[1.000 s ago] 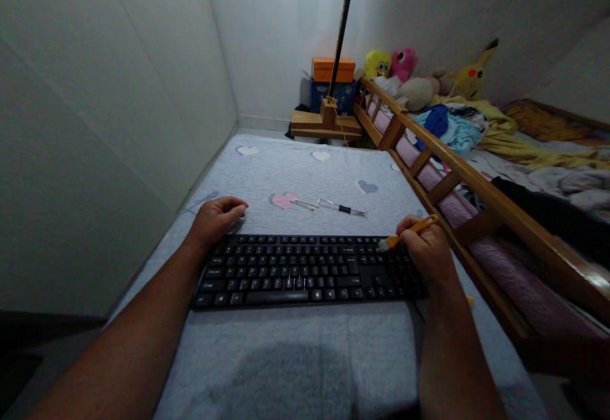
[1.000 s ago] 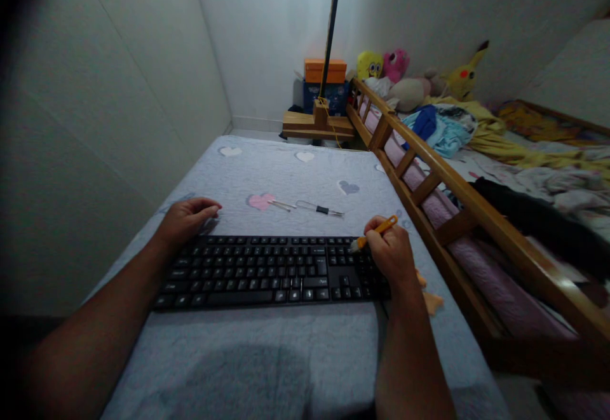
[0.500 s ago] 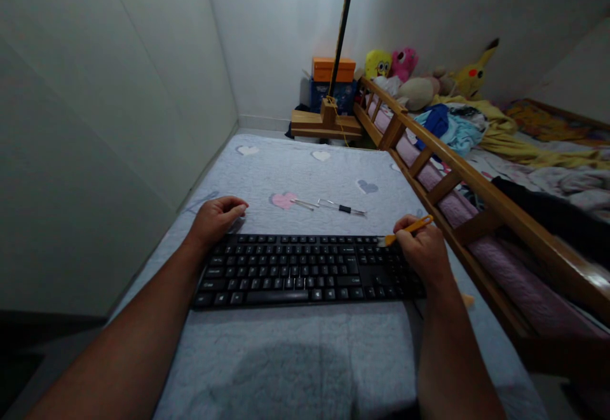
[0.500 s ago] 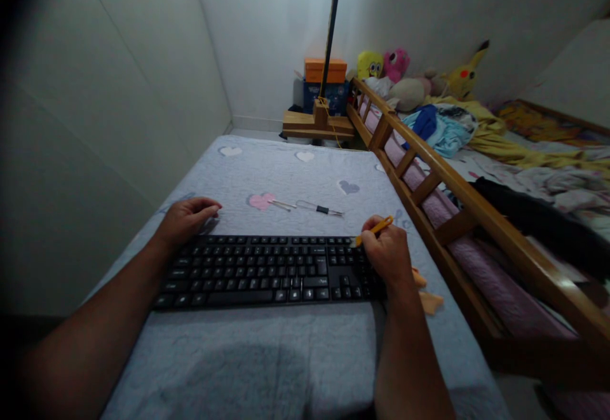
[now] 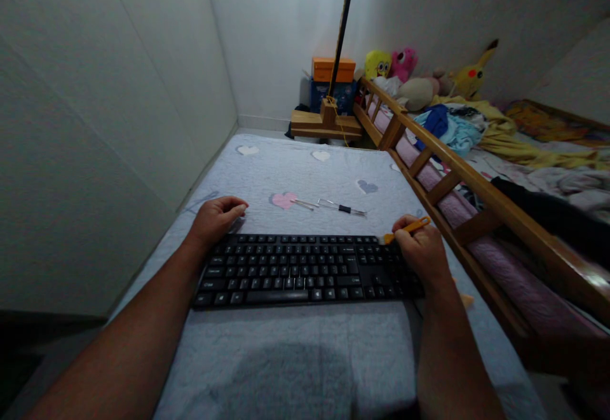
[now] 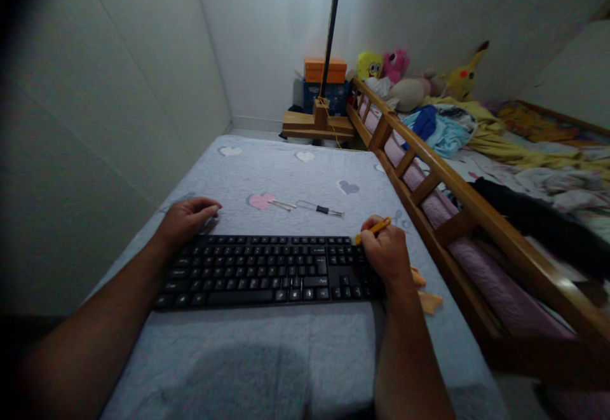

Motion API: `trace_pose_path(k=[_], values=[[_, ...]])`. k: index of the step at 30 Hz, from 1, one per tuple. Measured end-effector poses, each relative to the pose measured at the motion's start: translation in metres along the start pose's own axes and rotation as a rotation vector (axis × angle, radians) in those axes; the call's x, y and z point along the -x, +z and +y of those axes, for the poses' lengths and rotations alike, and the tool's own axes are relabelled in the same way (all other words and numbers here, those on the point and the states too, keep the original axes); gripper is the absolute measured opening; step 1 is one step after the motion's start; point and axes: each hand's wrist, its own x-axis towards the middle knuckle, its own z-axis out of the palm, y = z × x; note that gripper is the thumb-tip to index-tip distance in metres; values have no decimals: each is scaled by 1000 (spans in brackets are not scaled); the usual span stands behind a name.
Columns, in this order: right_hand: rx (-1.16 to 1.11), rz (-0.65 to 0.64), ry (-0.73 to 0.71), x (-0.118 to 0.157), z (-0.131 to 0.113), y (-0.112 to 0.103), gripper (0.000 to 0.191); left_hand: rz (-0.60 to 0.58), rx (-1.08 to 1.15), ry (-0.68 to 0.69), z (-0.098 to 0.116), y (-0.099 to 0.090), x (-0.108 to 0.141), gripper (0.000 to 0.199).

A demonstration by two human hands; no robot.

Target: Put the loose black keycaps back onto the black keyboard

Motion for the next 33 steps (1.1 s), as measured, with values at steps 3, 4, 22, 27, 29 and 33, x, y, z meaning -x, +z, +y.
trace_pose_path(k=[3,4,22,27,29,33], values=[[-32,15,9,1,3,-1,15,-3,17,-8,-1,1,1,32],[-45,36,17,1,5,-1,15,-7,23,-13,-1,1,1,33],[17,36,6,1,-3,0,17,0,7,-6,3,0,2,30],[-12,-5,1,4,-6,3,21,0,24,-18,0,0,1,30],[-17,-18,-8,4,-7,4,22,-1,28,-15,0,0,1,29],[-31,-31,-29,5,-10,7,24,1,21,-15,1,0,1,29]])
